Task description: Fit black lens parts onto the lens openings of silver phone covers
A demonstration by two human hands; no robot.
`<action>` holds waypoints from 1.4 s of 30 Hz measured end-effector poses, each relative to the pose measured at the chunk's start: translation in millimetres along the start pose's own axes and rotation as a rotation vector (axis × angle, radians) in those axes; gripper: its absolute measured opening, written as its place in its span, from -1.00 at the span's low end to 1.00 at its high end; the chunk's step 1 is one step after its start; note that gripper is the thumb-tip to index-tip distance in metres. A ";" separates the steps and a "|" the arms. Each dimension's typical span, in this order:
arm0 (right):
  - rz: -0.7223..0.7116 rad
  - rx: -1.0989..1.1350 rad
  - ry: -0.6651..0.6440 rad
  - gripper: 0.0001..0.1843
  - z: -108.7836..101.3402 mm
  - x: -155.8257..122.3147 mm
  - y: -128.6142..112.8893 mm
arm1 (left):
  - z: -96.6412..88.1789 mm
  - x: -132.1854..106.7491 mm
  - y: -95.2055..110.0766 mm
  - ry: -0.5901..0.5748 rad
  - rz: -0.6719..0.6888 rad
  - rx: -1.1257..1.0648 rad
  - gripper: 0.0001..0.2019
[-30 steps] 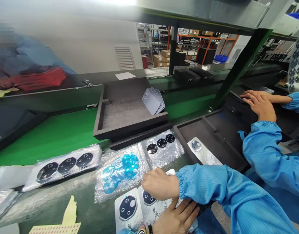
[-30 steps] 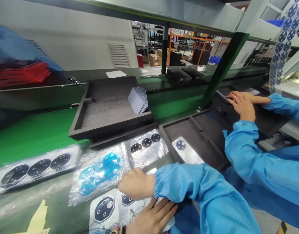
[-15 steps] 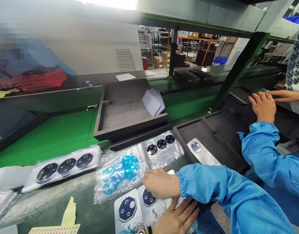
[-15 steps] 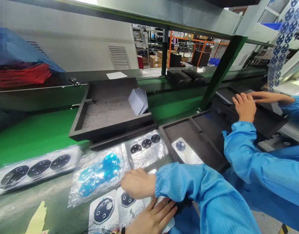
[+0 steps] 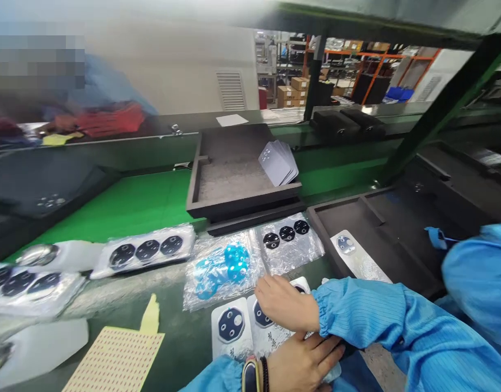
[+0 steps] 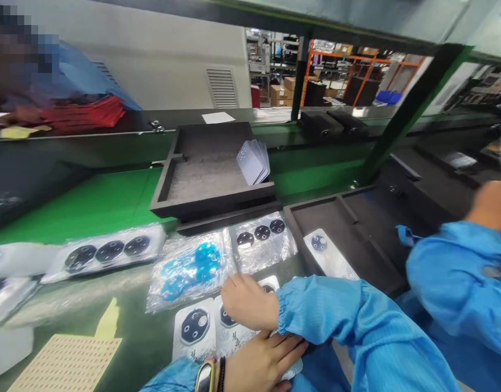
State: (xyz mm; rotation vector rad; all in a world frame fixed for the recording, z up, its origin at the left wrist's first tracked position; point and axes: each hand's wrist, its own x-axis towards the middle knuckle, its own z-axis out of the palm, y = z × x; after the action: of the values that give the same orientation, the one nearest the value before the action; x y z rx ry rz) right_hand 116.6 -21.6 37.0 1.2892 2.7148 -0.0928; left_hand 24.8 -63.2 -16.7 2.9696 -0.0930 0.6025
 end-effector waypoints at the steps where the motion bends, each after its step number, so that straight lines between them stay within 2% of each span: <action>1: 0.000 -0.012 0.020 -0.90 3.8 -1.1 -0.6 | -2.0 0.9 1.1 -0.033 -0.003 -0.014 -0.51; 8: -0.030 -0.076 0.130 -0.92 26.3 -9.8 -0.3 | -0.8 10.0 3.6 -0.227 0.025 -0.076 -0.45; 12: -0.064 -0.099 0.129 -0.91 22.5 -21.1 -3.7 | -0.4 14.6 3.0 -0.241 0.054 -0.078 -0.43; 17: -0.201 -0.051 0.107 -0.95 15.8 -40.1 -8.8 | -1.5 19.8 3.6 -0.263 0.084 -0.066 -0.50; 19: -0.252 0.030 0.048 -0.93 11.5 -46.4 -7.3 | -0.6 21.2 4.2 -0.282 0.098 -0.068 -0.53; 21: -0.279 0.152 -0.063 -0.92 3.1 -51.0 -3.1 | 0.7 21.5 5.3 -0.299 0.111 -0.067 -0.56; 23: -0.246 0.310 -0.174 -0.92 -10.1 -53.1 3.3 | 1.6 20.4 6.5 -0.299 0.102 -0.055 -0.52; 25: -0.175 0.460 -0.224 -0.88 -26.1 -51.8 11.5 | 2.1 17.8 7.2 -0.272 0.071 -0.036 -0.44; 28: -0.117 0.654 -0.200 -0.85 -47.2 -38.8 26.6 | 4.4 12.7 6.4 -0.213 0.047 -0.026 -0.43; 31: 0.072 0.663 -0.096 -0.84 -54.2 -9.2 42.9 | 9.8 8.4 4.1 -0.122 0.060 0.003 -0.46; 34: 0.210 0.571 -0.018 -0.86 -45.3 28.3 55.9 | 14.1 6.5 2.4 -0.041 0.072 0.064 -0.46; 37: 0.274 0.467 0.019 -0.87 -29.5 57.2 61.5 | 13.2 7.2 2.2 -0.048 0.083 0.096 -0.45; 42: 0.288 0.340 0.070 -0.85 -14.9 69.9 61.6 | 6.8 9.8 2.6 -0.111 0.084 0.116 -0.44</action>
State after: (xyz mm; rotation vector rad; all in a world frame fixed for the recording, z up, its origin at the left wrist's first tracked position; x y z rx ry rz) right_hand 119.2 72.6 41.5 1.7913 2.6134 -0.5049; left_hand 36.2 -67.0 -18.8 3.1248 -0.2002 0.4664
